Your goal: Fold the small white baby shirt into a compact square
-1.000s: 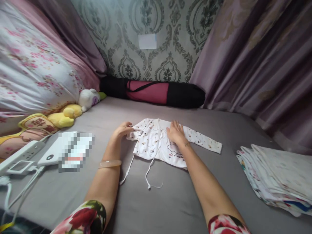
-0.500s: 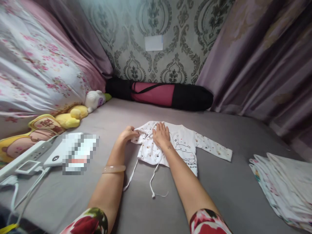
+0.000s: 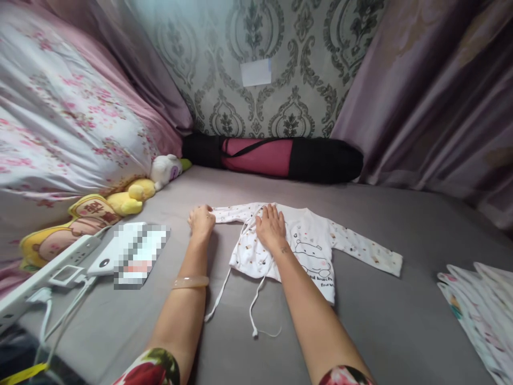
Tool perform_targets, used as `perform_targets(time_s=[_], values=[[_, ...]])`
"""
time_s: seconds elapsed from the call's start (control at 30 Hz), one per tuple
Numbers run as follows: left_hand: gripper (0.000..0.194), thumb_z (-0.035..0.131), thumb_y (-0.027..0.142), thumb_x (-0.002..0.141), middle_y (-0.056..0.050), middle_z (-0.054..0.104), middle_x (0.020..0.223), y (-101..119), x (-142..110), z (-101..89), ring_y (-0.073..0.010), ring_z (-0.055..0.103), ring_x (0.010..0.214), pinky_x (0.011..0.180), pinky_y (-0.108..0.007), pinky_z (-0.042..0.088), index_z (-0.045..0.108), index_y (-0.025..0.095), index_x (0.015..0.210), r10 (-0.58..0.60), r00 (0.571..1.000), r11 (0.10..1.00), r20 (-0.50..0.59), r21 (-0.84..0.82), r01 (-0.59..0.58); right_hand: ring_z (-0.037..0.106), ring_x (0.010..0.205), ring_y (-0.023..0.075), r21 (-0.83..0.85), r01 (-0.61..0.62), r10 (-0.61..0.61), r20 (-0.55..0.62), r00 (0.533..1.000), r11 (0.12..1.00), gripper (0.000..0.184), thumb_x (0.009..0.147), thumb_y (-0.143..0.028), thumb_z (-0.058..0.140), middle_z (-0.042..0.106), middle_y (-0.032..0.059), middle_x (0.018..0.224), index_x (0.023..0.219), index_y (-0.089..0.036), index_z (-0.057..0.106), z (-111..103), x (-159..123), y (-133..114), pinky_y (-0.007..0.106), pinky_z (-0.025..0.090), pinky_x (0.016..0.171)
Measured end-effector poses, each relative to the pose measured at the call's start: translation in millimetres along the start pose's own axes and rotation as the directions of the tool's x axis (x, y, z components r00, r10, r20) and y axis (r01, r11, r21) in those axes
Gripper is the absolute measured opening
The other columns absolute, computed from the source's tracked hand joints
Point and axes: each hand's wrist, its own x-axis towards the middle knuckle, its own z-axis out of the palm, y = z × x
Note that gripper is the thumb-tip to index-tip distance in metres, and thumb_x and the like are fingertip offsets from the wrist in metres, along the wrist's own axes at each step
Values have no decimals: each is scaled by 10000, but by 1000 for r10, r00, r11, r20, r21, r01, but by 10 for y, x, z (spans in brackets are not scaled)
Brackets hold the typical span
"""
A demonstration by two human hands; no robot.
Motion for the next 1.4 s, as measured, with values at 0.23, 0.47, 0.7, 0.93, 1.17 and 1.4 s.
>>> perform_targets(time_s=[0.23, 0.47, 0.7, 0.93, 1.17, 1.4], values=[[318, 458, 365, 911, -202, 577, 1211, -67, 151, 138, -361, 479, 1202, 967, -464, 373, 618, 138, 1066, -129, 991, 991, -34, -28, 128, 163, 1426, 233, -12, 19, -19, -10, 1000, 1000, 545, 1018, -349, 260, 247, 121, 1545, 1483, -73, 325, 3, 3, 3, 422, 90, 1157], [204, 499, 357, 890, -132, 642, 1110, -98, 292, 245, -322, 521, 1152, 974, -452, 367, 600, 203, 979, -113, 993, 985, 30, -130, 116, 176, 1425, 249, -8, 27, -27, -8, 1000, 1000, 511, 1018, -333, 279, 265, 118, 1541, 1511, -201, 296, -34, -16, -6, 443, 121, 1145], [225, 484, 198, 891, -118, 624, 1123, -97, 305, 270, -298, 522, 1133, 954, -431, 406, 567, 206, 1100, -60, 992, 983, -109, -178, 40, 160, 1429, 251, -10, 40, -40, -16, 999, 999, 479, 1016, -328, 287, 252, 112, 1547, 1478, -235, 372, -31, -33, 5, 446, 115, 1144], [359, 442, 154, 902, -139, 576, 1250, 140, 173, 232, -279, 494, 1209, 999, -426, 403, 549, 193, 1243, 256, 951, 961, -175, -59, -270, 157, 1429, 244, -24, 27, -27, 2, 1000, 999, 477, 1020, -330, 281, 247, 96, 1551, 1485, -248, 356, -37, -27, -9, 439, 113, 1143], [483, 290, 306, 987, -145, 372, 1508, 543, -129, 565, -262, 292, 1417, 1148, -432, 241, 403, 108, 1413, 657, 708, 741, 258, -52, -669, 168, 1427, 246, -38, 26, -26, -11, 1000, 999, 473, 1023, -337, 290, 253, 101, 1549, 1479, -246, 371, -35, -26, -14, 435, 119, 1141], [654, 211, 475, 979, -175, 247, 1554, 397, -119, 489, -289, 183, 1454, 1177, -463, 143, 303, 57, 1474, 507, 801, 838, 318, 37, -544, 170, 1427, 241, -45, 29, -29, -17, 999, 999, 474, 1020, -331, 292, 261, 99, 1546, 1480, -248, 370, -36, -29, -9, 426, 115, 1143]])
